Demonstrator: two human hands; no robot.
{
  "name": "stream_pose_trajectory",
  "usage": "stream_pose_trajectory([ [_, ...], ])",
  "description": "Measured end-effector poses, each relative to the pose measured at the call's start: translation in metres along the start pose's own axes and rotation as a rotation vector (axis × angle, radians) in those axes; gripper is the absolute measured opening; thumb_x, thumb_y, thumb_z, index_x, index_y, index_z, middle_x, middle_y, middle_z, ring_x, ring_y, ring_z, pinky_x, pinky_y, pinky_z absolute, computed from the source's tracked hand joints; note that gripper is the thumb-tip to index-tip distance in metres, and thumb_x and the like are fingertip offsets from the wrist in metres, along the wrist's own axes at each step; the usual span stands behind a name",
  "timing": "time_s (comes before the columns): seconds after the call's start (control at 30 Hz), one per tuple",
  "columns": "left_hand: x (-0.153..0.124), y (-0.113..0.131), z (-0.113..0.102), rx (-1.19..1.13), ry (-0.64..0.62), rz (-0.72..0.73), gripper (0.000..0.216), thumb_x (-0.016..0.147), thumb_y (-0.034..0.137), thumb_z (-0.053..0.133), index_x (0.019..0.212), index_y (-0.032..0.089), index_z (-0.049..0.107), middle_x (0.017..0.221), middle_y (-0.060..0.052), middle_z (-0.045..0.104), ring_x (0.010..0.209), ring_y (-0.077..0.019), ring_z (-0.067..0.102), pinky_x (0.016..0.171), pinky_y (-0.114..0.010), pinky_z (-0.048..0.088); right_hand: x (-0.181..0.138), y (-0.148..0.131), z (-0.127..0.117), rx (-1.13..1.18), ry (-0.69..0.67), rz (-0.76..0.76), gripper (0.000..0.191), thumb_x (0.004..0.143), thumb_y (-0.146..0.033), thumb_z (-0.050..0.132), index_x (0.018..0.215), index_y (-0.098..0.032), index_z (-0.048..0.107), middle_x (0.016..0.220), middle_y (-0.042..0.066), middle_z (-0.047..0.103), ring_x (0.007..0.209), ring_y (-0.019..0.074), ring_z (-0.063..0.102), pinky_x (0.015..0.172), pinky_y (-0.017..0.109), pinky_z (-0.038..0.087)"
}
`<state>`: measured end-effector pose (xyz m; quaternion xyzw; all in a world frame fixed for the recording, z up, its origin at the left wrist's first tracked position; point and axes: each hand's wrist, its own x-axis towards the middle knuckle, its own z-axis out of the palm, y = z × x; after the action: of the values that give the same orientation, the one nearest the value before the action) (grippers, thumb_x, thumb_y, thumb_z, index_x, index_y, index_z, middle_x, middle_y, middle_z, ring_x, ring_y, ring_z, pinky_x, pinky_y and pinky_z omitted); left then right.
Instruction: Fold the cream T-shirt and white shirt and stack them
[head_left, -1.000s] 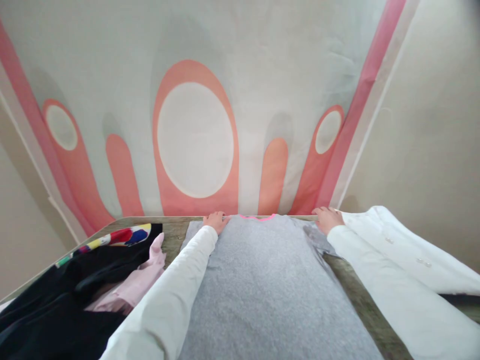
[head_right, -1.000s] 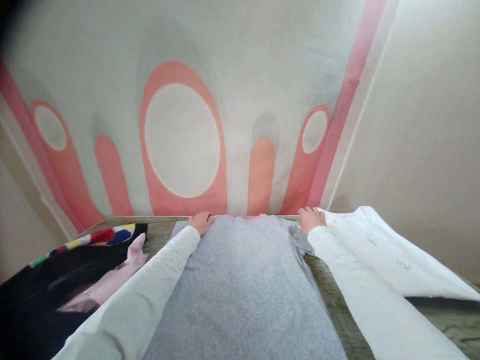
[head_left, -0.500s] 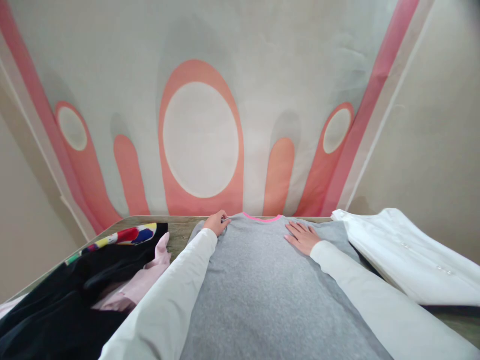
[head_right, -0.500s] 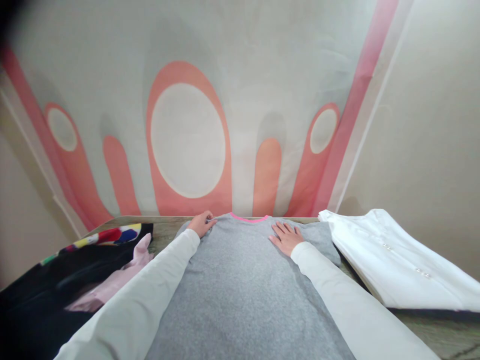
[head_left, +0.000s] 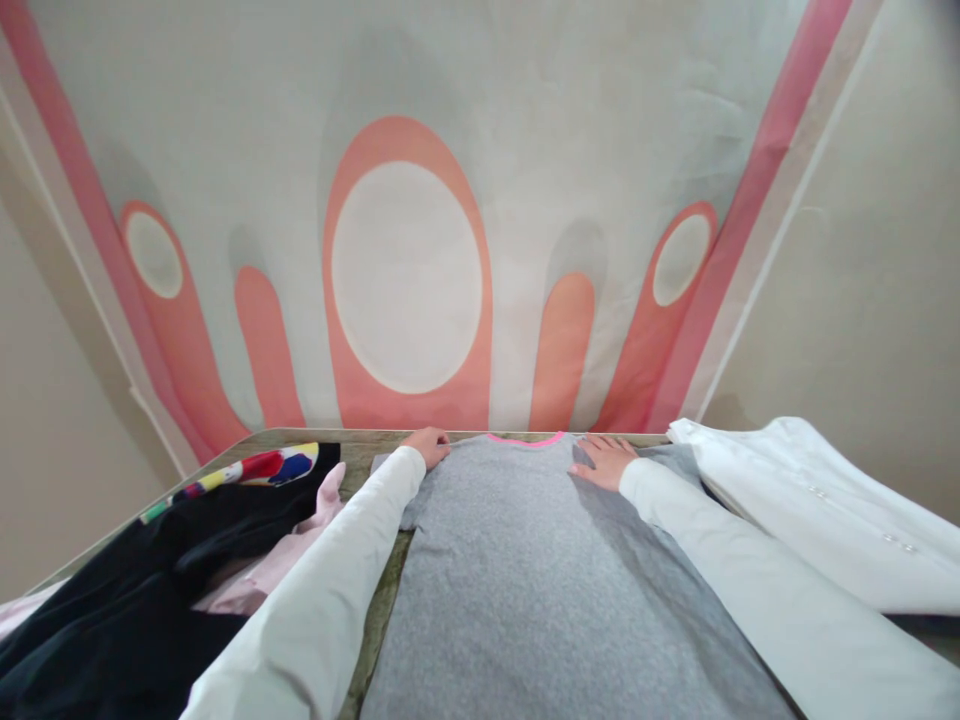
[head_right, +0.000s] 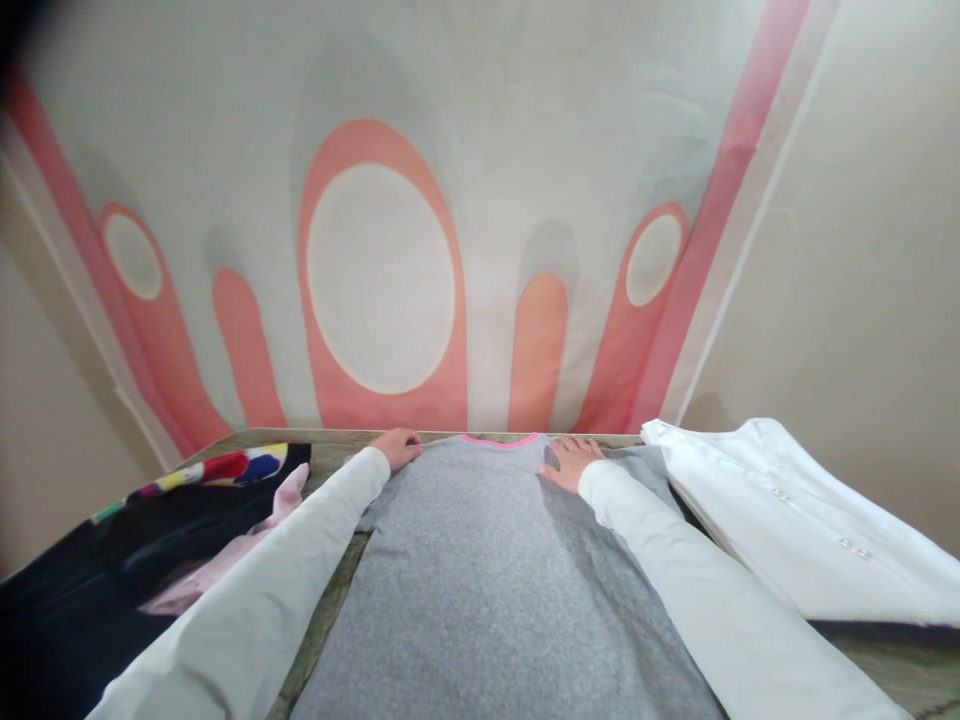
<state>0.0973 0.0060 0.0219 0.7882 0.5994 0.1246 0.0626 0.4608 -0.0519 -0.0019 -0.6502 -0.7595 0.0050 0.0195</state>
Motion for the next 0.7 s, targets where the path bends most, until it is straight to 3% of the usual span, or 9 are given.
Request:
stream_pose_trajectory([
  [0.13,0.012,0.026,0.009,-0.007,0.023,-0.048,0.037,0.078,0.047,0.045,0.077,0.016,0.065,0.085,-0.010,0.065,0.082,-0.0224,0.059,0.069,-0.028,0.042,0.011,-0.015,0.005,0.026,0.046,-0.049,0.051,0.083,-0.045,0.035,0.126,-0.017,0.041,0.136,0.011,0.034,0.125,0.0257,0.027,0.099,0.040,0.021],
  [0.23,0.021,0.044,0.020,-0.022,0.064,-0.111,0.048,0.085,0.047,0.031,0.077,0.013,0.064,0.086,-0.015,0.065,0.083,-0.0252,0.060,0.070,-0.032,0.042,0.011,-0.023,0.012,0.024,0.121,-0.033,0.050,0.084,-0.044,0.035,0.125,-0.015,0.042,0.138,0.012,0.029,0.125,0.0267,0.025,0.098,0.039,0.021],
  [0.33,0.023,0.052,0.029,-0.039,0.113,-0.148,0.033,0.081,0.041,0.044,0.081,0.014,0.064,0.089,-0.013,0.065,0.084,-0.0257,0.059,0.072,-0.033,0.043,0.007,-0.025,0.018,0.027,0.253,-0.011,0.049,0.083,-0.046,0.036,0.118,-0.014,0.047,0.135,0.014,0.033,0.121,0.0274,0.030,0.097,0.039,0.021],
  [0.43,0.017,0.055,0.031,-0.066,0.173,-0.103,0.020,0.080,0.031,0.050,0.088,0.018,0.062,0.093,-0.007,0.064,0.088,-0.0196,0.058,0.076,-0.027,0.042,0.002,-0.025,0.020,0.045,0.307,-0.012,0.045,0.083,-0.047,0.037,0.111,-0.015,0.051,0.124,0.014,0.044,0.114,0.0258,0.037,0.095,0.036,0.024],
  [0.53,0.009,0.055,0.027,-0.067,0.239,-0.070,0.022,0.084,0.028,0.044,0.098,0.020,0.059,0.097,-0.005,0.061,0.091,-0.0171,0.055,0.079,-0.025,0.041,-0.003,-0.026,0.018,0.051,0.359,0.042,0.048,0.080,-0.052,0.040,0.108,-0.016,0.052,0.115,0.014,0.048,0.106,0.0272,0.041,0.090,0.037,0.026],
  [0.7,-0.002,0.061,0.014,-0.001,0.291,-0.084,0.030,0.086,0.030,0.040,0.112,0.020,0.052,0.108,-0.010,0.052,0.103,-0.0221,0.047,0.088,-0.033,0.035,-0.007,-0.028,0.014,0.041,0.374,0.101,0.050,0.077,-0.056,0.041,0.104,-0.016,0.053,0.106,0.015,0.051,0.102,0.0287,0.042,0.086,0.039,0.026],
])
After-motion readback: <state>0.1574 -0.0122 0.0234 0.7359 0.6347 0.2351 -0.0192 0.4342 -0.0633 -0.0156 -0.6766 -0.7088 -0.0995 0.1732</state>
